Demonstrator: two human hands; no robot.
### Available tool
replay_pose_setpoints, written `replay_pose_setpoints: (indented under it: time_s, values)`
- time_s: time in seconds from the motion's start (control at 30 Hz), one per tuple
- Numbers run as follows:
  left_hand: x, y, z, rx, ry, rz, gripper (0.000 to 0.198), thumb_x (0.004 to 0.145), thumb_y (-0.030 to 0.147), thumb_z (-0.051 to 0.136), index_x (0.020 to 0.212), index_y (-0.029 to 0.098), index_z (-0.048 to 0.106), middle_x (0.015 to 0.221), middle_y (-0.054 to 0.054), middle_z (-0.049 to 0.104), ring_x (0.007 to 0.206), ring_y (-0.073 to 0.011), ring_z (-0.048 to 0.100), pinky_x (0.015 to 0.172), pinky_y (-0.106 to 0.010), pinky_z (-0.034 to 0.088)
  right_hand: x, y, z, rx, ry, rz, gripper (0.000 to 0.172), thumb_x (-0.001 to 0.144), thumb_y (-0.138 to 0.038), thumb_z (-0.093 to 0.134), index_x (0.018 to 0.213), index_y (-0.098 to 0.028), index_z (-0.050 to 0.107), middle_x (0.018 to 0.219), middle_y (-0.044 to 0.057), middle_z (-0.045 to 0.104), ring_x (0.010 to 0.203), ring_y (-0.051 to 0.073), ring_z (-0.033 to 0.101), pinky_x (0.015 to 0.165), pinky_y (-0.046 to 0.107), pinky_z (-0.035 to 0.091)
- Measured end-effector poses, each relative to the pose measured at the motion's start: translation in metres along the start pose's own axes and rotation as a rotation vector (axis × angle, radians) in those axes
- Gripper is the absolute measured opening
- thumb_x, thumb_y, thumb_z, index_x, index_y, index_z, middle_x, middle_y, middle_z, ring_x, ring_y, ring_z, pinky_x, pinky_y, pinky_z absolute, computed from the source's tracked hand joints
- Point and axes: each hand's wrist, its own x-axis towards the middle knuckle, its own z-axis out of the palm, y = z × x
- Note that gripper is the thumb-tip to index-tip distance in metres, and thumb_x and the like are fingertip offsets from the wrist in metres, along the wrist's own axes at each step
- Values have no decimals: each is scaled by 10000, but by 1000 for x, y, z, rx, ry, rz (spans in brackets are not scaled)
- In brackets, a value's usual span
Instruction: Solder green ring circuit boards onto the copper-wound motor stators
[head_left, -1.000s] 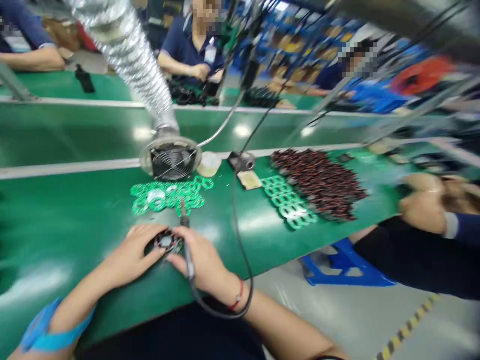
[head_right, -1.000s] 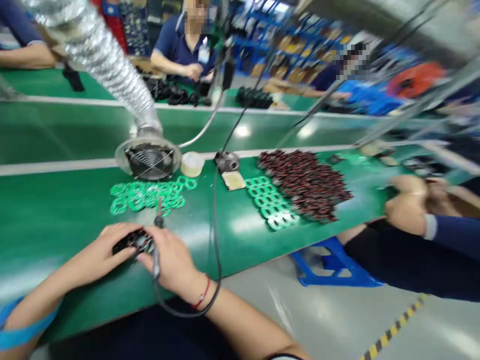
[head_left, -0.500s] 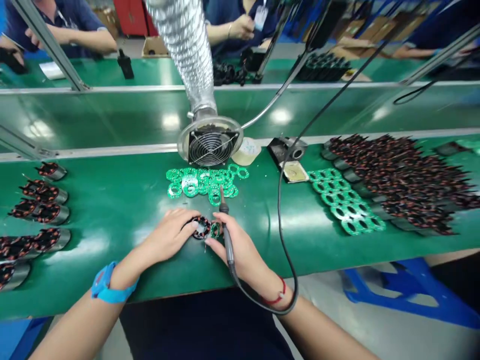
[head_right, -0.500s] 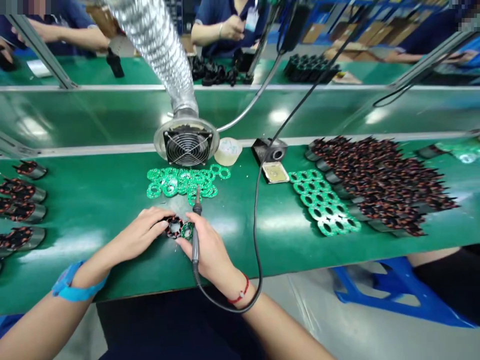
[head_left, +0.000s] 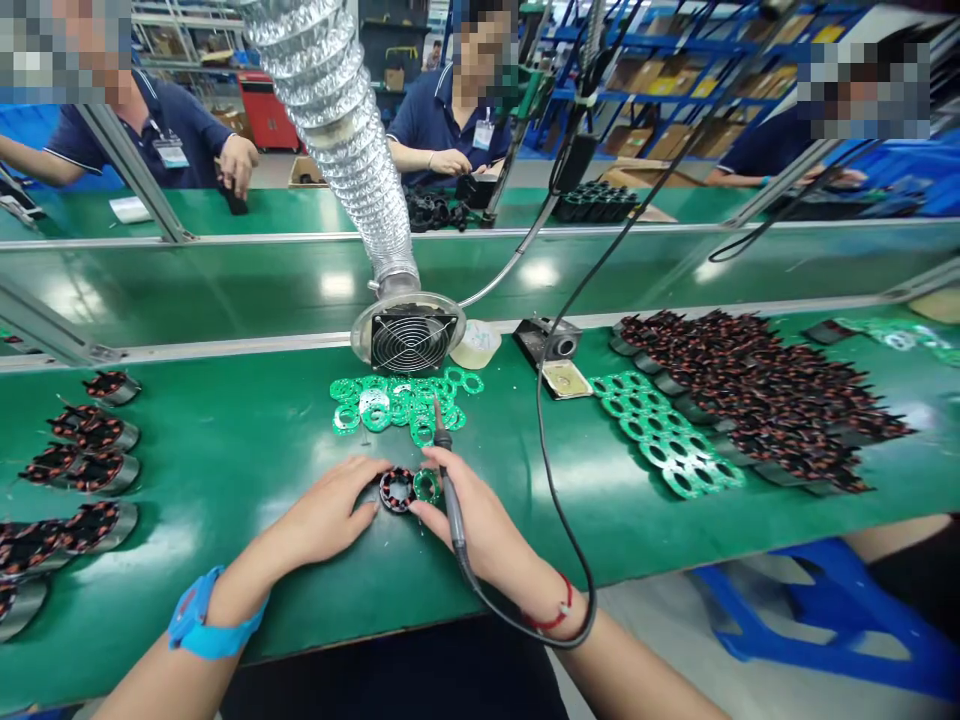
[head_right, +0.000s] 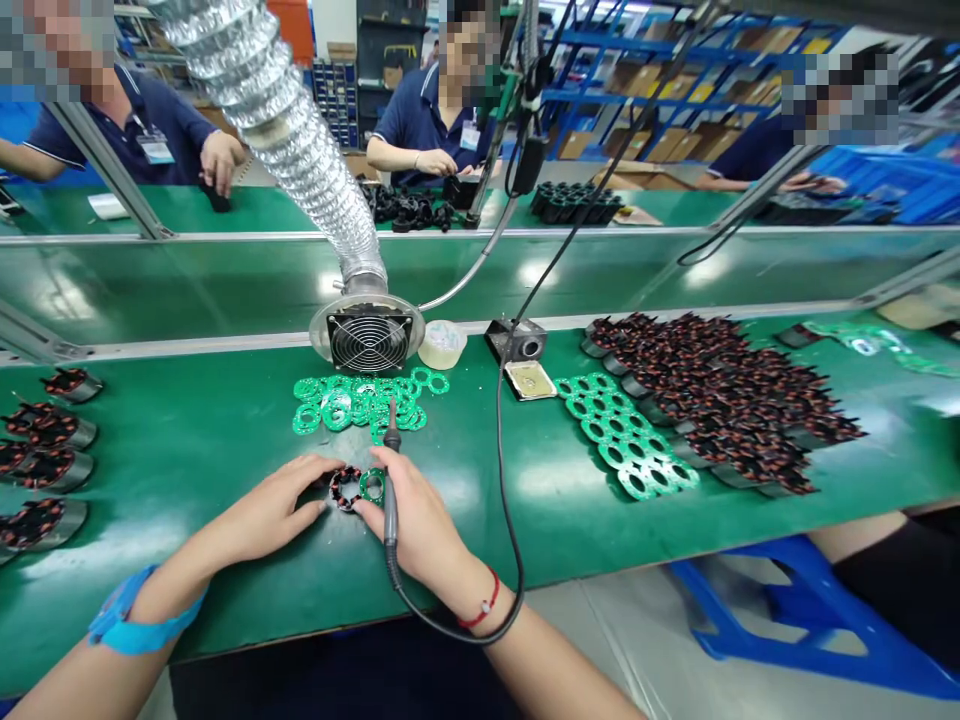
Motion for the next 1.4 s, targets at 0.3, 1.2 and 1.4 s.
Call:
replay_pose_setpoints:
  time_s: [0.3, 1.2, 1.4]
  values:
    - [10, -10, 8, 56, 64, 88, 364, 856, 203, 526, 1218, 164, 497, 1171, -100, 576, 1100, -234, 508, 985, -421, 425, 27, -18, -11, -337, -80, -235, 438, 866, -155, 526, 1298, -174, 453, 996, 112, 592, 924, 273, 518, 814, 462, 490]
    - [20, 20, 37, 46, 246, 73, 314, 847, 287, 567, 1116, 164, 464, 1074, -109, 571, 996, -243, 523, 872, -420, 445, -13, -1, 22, -142, 123, -154, 454, 887, -99, 365, 1327, -194, 423, 1223, 114, 600, 1057, 252, 545, 854, 425, 458]
    - [22, 29, 41, 115, 280, 48, 299, 879, 242, 494, 1165, 157, 478, 1011, -96, 574, 925, -232, 516, 820, -393, 447, -12, 4, 21, -16, 159, -88, 475, 880, -111, 394, 1341, -219, 405, 1211, 93, 607, 1065, 234, 576, 912, 437, 472]
